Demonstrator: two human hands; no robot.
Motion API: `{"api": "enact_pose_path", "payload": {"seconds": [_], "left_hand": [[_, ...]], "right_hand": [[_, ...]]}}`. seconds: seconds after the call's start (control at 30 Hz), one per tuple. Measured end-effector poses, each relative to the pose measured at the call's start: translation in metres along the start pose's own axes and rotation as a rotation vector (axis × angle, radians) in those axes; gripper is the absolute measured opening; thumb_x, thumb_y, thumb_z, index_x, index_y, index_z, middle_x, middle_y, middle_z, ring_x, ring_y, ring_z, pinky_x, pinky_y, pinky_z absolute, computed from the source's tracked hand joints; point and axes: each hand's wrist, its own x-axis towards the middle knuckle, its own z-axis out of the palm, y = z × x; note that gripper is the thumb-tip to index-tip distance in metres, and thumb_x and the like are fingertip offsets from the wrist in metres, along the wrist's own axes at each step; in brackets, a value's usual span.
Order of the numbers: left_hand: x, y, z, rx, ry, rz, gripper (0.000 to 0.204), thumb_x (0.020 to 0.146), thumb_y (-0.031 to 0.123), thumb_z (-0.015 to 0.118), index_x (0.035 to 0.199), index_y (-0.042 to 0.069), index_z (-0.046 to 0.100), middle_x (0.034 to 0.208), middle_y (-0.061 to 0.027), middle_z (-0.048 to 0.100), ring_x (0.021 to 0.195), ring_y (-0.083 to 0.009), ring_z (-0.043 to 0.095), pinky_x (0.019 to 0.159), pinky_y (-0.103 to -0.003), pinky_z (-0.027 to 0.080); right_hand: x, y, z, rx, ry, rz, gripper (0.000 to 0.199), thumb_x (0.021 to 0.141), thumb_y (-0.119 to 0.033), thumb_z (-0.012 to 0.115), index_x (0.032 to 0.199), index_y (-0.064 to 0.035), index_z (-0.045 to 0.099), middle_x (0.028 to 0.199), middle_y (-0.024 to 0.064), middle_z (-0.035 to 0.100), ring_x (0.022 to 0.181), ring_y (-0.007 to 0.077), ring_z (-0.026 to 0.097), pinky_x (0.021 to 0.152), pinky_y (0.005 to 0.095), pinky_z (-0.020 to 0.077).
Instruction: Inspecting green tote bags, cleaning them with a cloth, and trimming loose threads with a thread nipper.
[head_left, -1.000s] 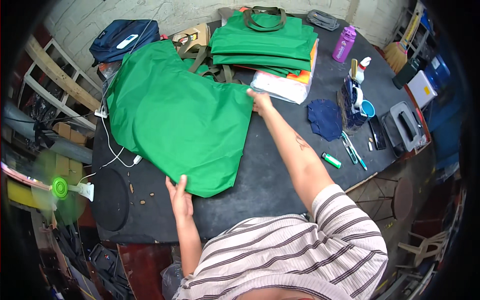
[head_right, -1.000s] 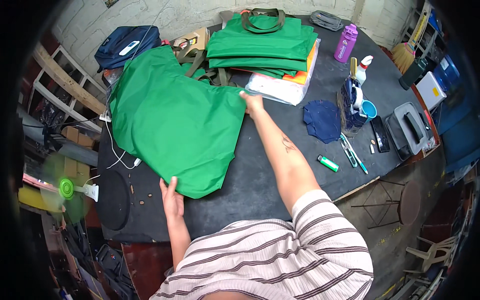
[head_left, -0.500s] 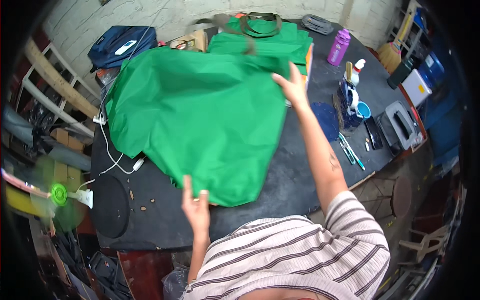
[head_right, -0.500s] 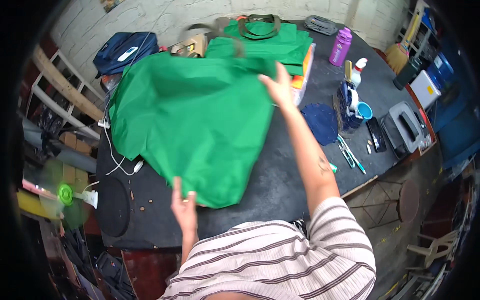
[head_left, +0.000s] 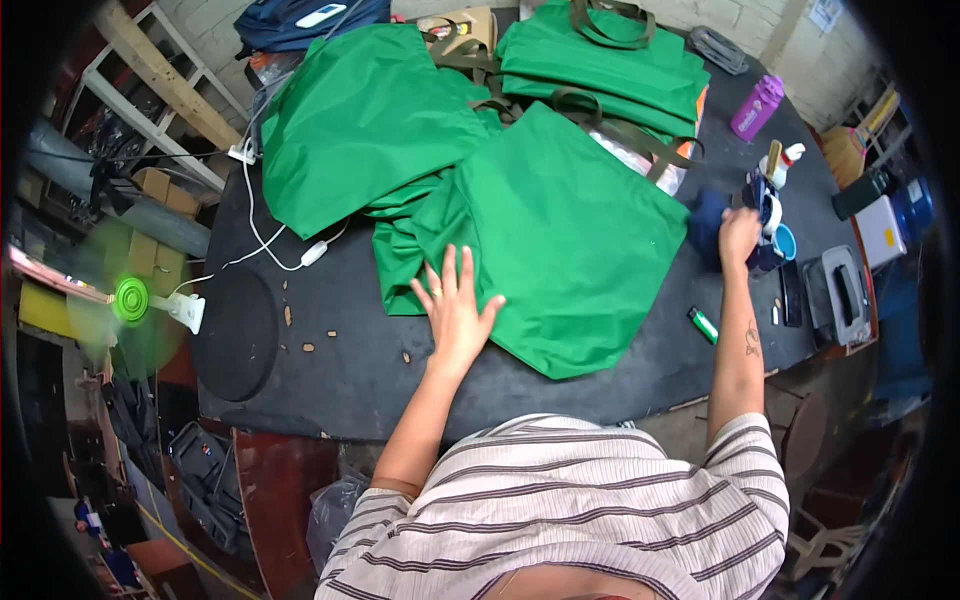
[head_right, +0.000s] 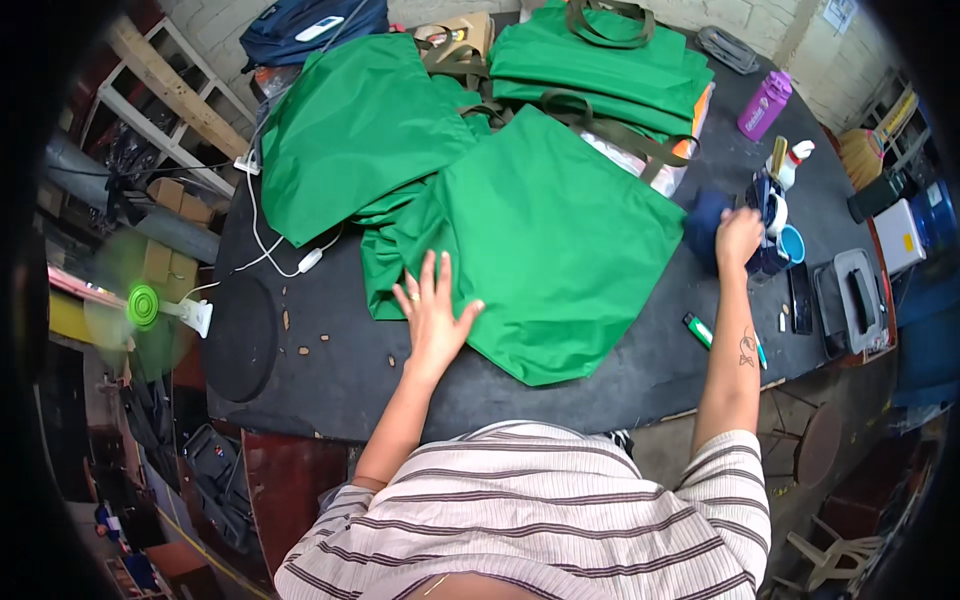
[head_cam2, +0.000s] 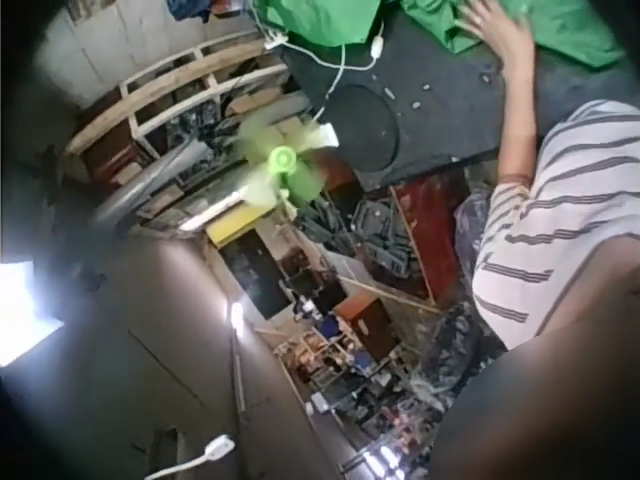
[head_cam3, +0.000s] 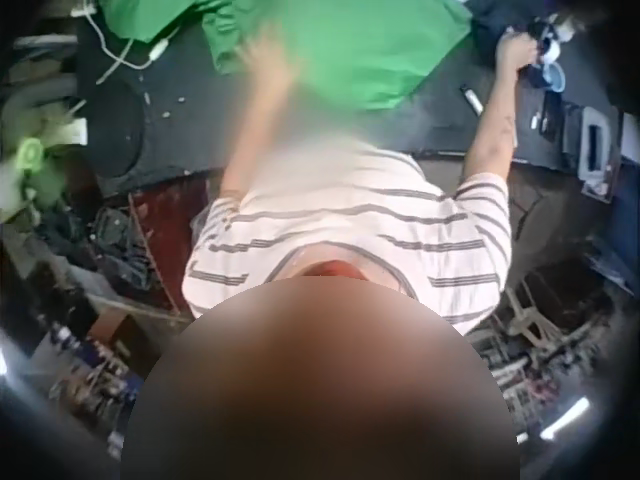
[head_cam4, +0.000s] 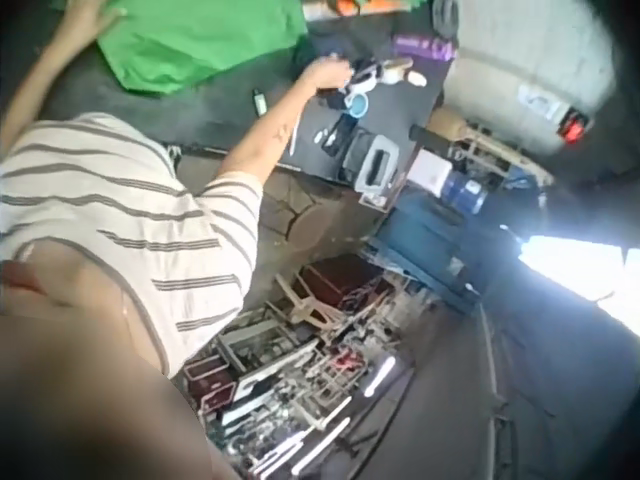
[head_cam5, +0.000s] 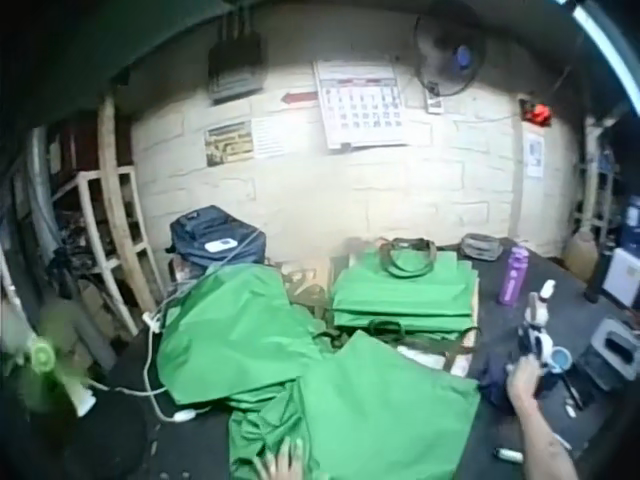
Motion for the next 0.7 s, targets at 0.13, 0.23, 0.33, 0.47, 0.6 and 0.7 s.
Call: {"api": "enact_pose_path", "payload": {"seconds": [0.13, 0.23, 0.33, 0.47, 0.6, 0.7], "left_hand": [[-0.009, 0.023, -0.003, 0.026, 0.063, -0.029, 0.096, 0.073, 0.056, 0.067, 0.145, 0.008, 0.025, 0.152, -0.0169, 0.014, 0.137, -0.0502, -0.002, 0.101, -0.070, -0.003], [-0.031, 0.017, 0.007, 0.010, -0.140, -0.096, 0.121, 0.060, 0.065, 0.072, 0.147, 0.005, 0.012, 0.152, -0.0237, -0.002, 0.135, -0.0517, -0.010, 0.102, -0.069, -0.003], [-0.028, 0.017, 0.013, 0.055, -0.261, -0.092, 0.121, 0.060, 0.058, 0.075, 0.147, 0.003, 0.010, 0.152, -0.0232, -0.005, 0.135, -0.0530, -0.006, 0.104, -0.067, -0.001], [-0.032, 0.007, 0.019, 0.086, -0.258, -0.088, 0.132, 0.052, 0.069, 0.071, 0.147, 0.002, 0.007, 0.151, -0.0261, 0.005, 0.136, -0.0507, 0.010, 0.106, -0.065, -0.001], [-0.030, 0.010, 0.018, 0.074, -0.235, -0.061, 0.142, 0.047, 0.082, 0.063, 0.146, 0.000, 0.004, 0.150, -0.0283, 0.005, 0.135, -0.0518, 0.011, 0.105, -0.065, -0.002], [-0.027, 0.010, 0.022, 0.077, -0.241, -0.059, 0.141, 0.047, 0.081, 0.064, 0.146, 0.000, 0.005, 0.150, -0.0285, 0.005, 0.134, -0.0520, 0.014, 0.106, -0.064, -0.002]], "right_hand": [[0.021, -0.050, -0.103, 0.479, 0.342, -0.154, 0.019, 0.079, -0.017, 0.064, 0.075, 0.0016, 0.060, 0.093, 0.0183, 0.059, 0.093, 0.0348, 0.054, 0.084, 0.0446, 0.0411], [-0.046, -0.148, -0.173, 0.702, -0.095, -0.447, 0.012, 0.070, -0.009, 0.061, 0.074, 0.0022, 0.060, 0.092, 0.0181, 0.061, 0.085, 0.0343, 0.058, 0.077, 0.0418, 0.0474], [-0.160, -0.203, -0.169, 0.736, -0.565, -0.816, 0.038, 0.074, -0.024, 0.067, 0.106, -0.0064, 0.059, 0.125, 0.0176, 0.050, 0.125, 0.0372, 0.040, 0.104, 0.0582, 0.0269], [-0.193, -0.189, -0.097, 0.693, -0.534, -1.004, 0.058, 0.087, -0.052, 0.049, 0.137, -0.0241, 0.043, 0.148, 0.0112, 0.029, 0.140, 0.0323, 0.017, 0.110, 0.0580, 0.0061], [-0.092, -0.122, 0.003, 0.102, -0.104, -0.466, 0.054, 0.090, -0.038, 0.048, 0.139, -0.0182, 0.038, 0.147, 0.0137, 0.030, 0.137, 0.0339, 0.022, 0.102, 0.0666, 0.0183], [-0.095, -0.137, 0.002, 0.061, -0.102, -0.387, 0.052, 0.087, -0.029, 0.047, 0.136, -0.0129, 0.040, 0.143, 0.0212, 0.031, 0.134, 0.0352, 0.028, 0.099, 0.0658, 0.0255]]}}
